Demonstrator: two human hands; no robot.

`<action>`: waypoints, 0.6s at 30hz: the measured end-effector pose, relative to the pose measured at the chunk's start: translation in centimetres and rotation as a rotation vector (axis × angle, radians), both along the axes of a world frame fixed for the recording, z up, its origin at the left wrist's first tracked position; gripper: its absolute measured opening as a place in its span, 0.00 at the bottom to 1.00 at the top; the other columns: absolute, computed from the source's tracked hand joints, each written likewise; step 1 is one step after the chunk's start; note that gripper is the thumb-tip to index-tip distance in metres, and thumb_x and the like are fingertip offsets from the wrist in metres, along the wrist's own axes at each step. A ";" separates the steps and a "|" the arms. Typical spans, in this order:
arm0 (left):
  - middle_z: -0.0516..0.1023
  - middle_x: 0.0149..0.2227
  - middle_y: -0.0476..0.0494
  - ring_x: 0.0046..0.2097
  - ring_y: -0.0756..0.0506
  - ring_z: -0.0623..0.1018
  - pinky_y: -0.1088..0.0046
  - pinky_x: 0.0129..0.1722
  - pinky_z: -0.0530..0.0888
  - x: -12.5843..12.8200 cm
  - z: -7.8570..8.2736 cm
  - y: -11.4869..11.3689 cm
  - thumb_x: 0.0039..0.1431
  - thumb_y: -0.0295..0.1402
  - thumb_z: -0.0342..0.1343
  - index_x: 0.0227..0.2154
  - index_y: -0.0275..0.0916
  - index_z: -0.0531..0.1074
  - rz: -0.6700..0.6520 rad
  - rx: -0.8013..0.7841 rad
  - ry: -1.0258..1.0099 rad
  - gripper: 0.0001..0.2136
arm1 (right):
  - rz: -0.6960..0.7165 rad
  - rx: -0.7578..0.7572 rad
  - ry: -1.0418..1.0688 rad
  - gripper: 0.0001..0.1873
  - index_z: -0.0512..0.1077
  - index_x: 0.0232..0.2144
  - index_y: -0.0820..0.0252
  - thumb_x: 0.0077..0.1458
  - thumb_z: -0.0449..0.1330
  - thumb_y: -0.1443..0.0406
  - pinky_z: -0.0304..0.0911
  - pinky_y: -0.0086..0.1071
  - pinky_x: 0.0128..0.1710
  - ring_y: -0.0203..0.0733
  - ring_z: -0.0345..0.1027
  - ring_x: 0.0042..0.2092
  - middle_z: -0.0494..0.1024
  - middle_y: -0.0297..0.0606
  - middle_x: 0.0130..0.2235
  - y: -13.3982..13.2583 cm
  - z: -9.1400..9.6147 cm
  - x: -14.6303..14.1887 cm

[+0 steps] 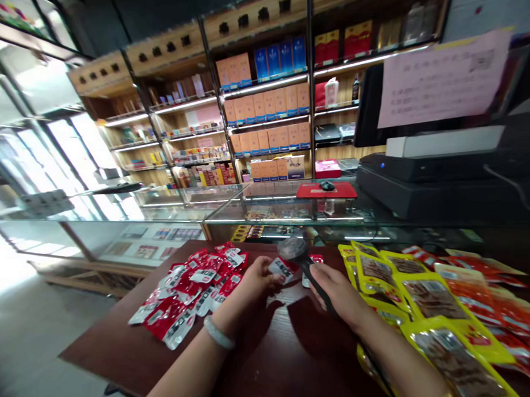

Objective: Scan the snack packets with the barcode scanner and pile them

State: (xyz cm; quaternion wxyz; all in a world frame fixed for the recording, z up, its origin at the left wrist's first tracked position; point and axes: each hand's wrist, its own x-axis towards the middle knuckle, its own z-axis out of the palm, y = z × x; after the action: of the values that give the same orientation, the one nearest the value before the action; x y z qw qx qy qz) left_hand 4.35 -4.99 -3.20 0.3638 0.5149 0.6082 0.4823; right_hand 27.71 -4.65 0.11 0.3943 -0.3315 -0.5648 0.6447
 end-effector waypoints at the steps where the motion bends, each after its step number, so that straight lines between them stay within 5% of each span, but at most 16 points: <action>1: 0.79 0.42 0.40 0.43 0.43 0.79 0.67 0.44 0.73 -0.2 0.2 -0.1 0.51 0.31 0.64 0.49 0.39 0.65 -0.023 0.040 0.046 0.23 | 0.002 -0.011 -0.004 0.25 0.67 0.31 0.58 0.52 0.60 0.42 0.48 0.24 0.18 0.29 0.53 0.19 0.65 0.25 0.20 -0.1 -0.1 -0.1; 5: 0.72 0.56 0.30 0.60 0.37 0.69 0.60 0.60 0.64 -3.0 2.2 -0.8 0.55 0.36 0.61 0.56 0.36 0.64 0.238 0.074 0.691 0.27 | 0.018 -0.050 -0.033 0.27 0.68 0.33 0.58 0.49 0.62 0.41 0.48 0.24 0.19 0.29 0.55 0.20 0.67 0.26 0.21 -0.4 -0.3 -0.4; 9: 0.64 0.61 0.20 0.66 0.28 0.59 0.49 0.64 0.52 -6.0 3.0 -1.4 0.55 0.45 0.59 0.61 0.28 0.60 0.452 -0.201 1.082 0.35 | 0.038 -0.034 -0.051 0.28 0.68 0.33 0.58 0.49 0.62 0.41 0.48 0.25 0.18 0.30 0.54 0.20 0.65 0.26 0.21 -0.4 -0.5 -0.4; 14: 0.66 0.60 0.19 0.64 0.29 0.63 0.42 0.63 0.49 -5.9 2.2 -1.4 0.59 0.39 0.56 0.60 0.29 0.61 0.326 -0.303 1.222 0.30 | 0.084 0.033 -0.050 0.25 0.68 0.31 0.58 0.55 0.58 0.42 0.47 0.25 0.18 0.29 0.52 0.18 0.63 0.24 0.19 0.0 -1.2 -0.4; 18: 0.78 0.49 0.27 0.51 0.36 0.77 0.59 0.52 0.69 -4.7 2.6 -1.4 0.59 0.26 0.50 0.51 0.33 0.72 0.144 -0.239 1.146 0.17 | 0.088 0.038 -0.053 0.25 0.66 0.30 0.58 0.55 0.58 0.42 0.47 0.25 0.17 0.29 0.52 0.18 0.64 0.24 0.19 0.1 -1.2 -0.6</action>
State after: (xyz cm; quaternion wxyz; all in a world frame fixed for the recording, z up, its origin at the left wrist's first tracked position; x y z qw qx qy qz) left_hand -0.33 -6.35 -0.64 -0.0010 0.6062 0.7914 0.0786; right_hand 27.15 -4.52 -1.11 0.3566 -0.3157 -0.6014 0.6415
